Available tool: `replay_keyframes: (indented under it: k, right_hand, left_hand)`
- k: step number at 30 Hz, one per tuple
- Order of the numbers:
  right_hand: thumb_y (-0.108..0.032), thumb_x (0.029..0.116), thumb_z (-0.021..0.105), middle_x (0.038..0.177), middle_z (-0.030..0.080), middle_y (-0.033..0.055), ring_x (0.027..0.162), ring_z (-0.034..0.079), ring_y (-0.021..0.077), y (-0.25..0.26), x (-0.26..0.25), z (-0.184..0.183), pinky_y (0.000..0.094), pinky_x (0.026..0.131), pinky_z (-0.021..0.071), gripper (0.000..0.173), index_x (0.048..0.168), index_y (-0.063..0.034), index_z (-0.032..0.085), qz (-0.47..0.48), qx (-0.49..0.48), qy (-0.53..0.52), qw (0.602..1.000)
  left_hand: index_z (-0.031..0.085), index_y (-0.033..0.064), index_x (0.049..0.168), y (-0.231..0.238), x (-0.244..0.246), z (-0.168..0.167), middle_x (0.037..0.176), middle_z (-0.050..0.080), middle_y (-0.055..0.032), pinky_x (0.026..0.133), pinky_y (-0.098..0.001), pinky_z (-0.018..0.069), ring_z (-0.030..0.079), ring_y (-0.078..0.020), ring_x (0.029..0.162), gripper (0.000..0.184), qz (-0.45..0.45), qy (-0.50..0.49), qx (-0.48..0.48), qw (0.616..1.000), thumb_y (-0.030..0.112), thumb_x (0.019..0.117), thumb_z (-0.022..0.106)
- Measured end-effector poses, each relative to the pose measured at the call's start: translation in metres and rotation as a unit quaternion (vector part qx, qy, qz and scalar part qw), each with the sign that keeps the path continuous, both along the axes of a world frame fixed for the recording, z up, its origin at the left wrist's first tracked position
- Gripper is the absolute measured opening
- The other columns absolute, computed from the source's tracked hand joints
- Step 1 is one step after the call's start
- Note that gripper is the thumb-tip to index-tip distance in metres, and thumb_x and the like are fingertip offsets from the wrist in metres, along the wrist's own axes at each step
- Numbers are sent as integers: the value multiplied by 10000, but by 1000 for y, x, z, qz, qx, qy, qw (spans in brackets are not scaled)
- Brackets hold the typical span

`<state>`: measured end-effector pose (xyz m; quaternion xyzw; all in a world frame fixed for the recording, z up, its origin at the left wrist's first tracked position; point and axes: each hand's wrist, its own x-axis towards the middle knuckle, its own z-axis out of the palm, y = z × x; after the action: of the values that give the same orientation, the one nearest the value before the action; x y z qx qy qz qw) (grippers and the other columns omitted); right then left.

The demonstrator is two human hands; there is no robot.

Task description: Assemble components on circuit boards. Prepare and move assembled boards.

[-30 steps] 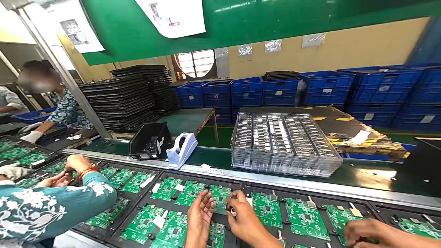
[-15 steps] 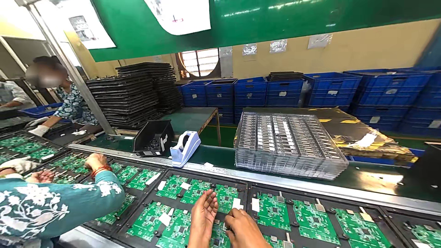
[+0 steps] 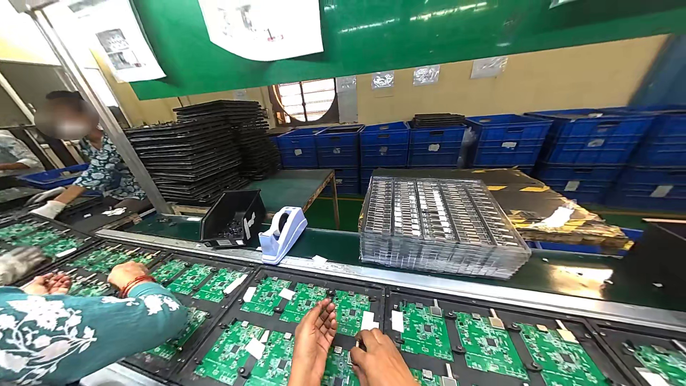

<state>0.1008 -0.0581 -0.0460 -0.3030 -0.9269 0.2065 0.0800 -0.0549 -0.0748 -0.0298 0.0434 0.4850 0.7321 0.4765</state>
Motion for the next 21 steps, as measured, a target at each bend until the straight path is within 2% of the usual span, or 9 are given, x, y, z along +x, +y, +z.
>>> replay_keyframes:
  k: [4, 6, 8, 11, 13, 17, 18, 20, 21]
  right_hand:
    - [-177, 1024, 561, 1437, 528, 309, 1312, 521, 478, -5, 12, 6, 596, 1044, 428, 287, 1154, 11, 734, 1, -14, -6, 1000]
    - [-185, 1016, 580, 1480, 495, 308, 1334, 507, 482, 3, 24, 5, 605, 1066, 420, 300, 1194, 13, 721, -8, -26, 28, 999]
    - [-190, 1003, 604, 1459, 518, 292, 1319, 526, 472, 17, 43, 10, 603, 1053, 440, 319, 1227, 18, 694, -57, -11, 36, 998]
    - [-125, 1007, 558, 1387, 573, 270, 1321, 515, 455, 51, 80, 29, 606, 1079, 408, 325, 1278, 19, 669, -174, -14, -22, 984]
    - [-6, 956, 531, 1317, 608, 262, 1283, 541, 444, 71, 104, 32, 592, 1063, 419, 317, 1230, 26, 685, -239, 1, -28, 971]
    - [109, 841, 575, 1245, 648, 262, 1168, 623, 456, 89, 130, 6, 596, 958, 495, 289, 1076, 27, 723, -290, 108, 72, 948]
    - [107, 835, 585, 1295, 629, 275, 1198, 611, 471, 89, 131, 1, 609, 969, 490, 317, 1103, 16, 726, -290, 111, 60, 949]
    - [76, 889, 581, 1454, 518, 301, 1366, 472, 493, 86, 132, 8, 642, 1075, 390, 405, 1273, 0, 687, -279, 34, -52, 958]
    - [57, 912, 577, 1491, 479, 298, 1407, 426, 485, 86, 130, 14, 636, 1102, 373, 416, 1312, -14, 668, -272, 3, -102, 957]
  left_hand:
    - [646, 18, 1023, 0, 3, 0, 825, 705, -55, 599, -211, 571, 676, -108, 642, 241, -8, 12, -1, 1000, 131, 1093, 444]
    - [651, 18, 1008, 0, 3, -1, 819, 710, -52, 597, -212, 574, 678, -107, 641, 244, -9, 17, 2, 1000, 127, 1090, 450]
    - [646, 23, 1018, 0, 2, -1, 826, 705, -44, 607, -212, 573, 673, -100, 645, 244, -13, 24, 1, 1000, 126, 1093, 438]
    - [652, 25, 1009, 1, 2, -2, 820, 712, -41, 605, -212, 575, 673, -93, 640, 234, -16, 30, 3, 999, 115, 1087, 451]
    - [650, 26, 1007, 2, 4, -1, 816, 708, -39, 602, -208, 574, 670, -89, 635, 228, -19, 36, 5, 999, 113, 1086, 455]
    - [626, 38, 1013, 5, 19, 8, 818, 699, -40, 604, -209, 574, 669, -88, 639, 213, -32, 25, 22, 999, 110, 1090, 440]
    - [623, 38, 1017, 6, 26, 15, 819, 699, -39, 606, -208, 575, 669, -88, 640, 219, -42, 21, 26, 999, 112, 1092, 431]
    - [631, 28, 1021, 12, 45, 30, 820, 704, -44, 610, -210, 578, 673, -94, 642, 235, -70, 21, 40, 997, 104, 1093, 420]
    - [635, 24, 1022, 17, 54, 38, 827, 711, -47, 615, -212, 580, 680, -98, 652, 240, -89, 25, 51, 994, 98, 1092, 417]
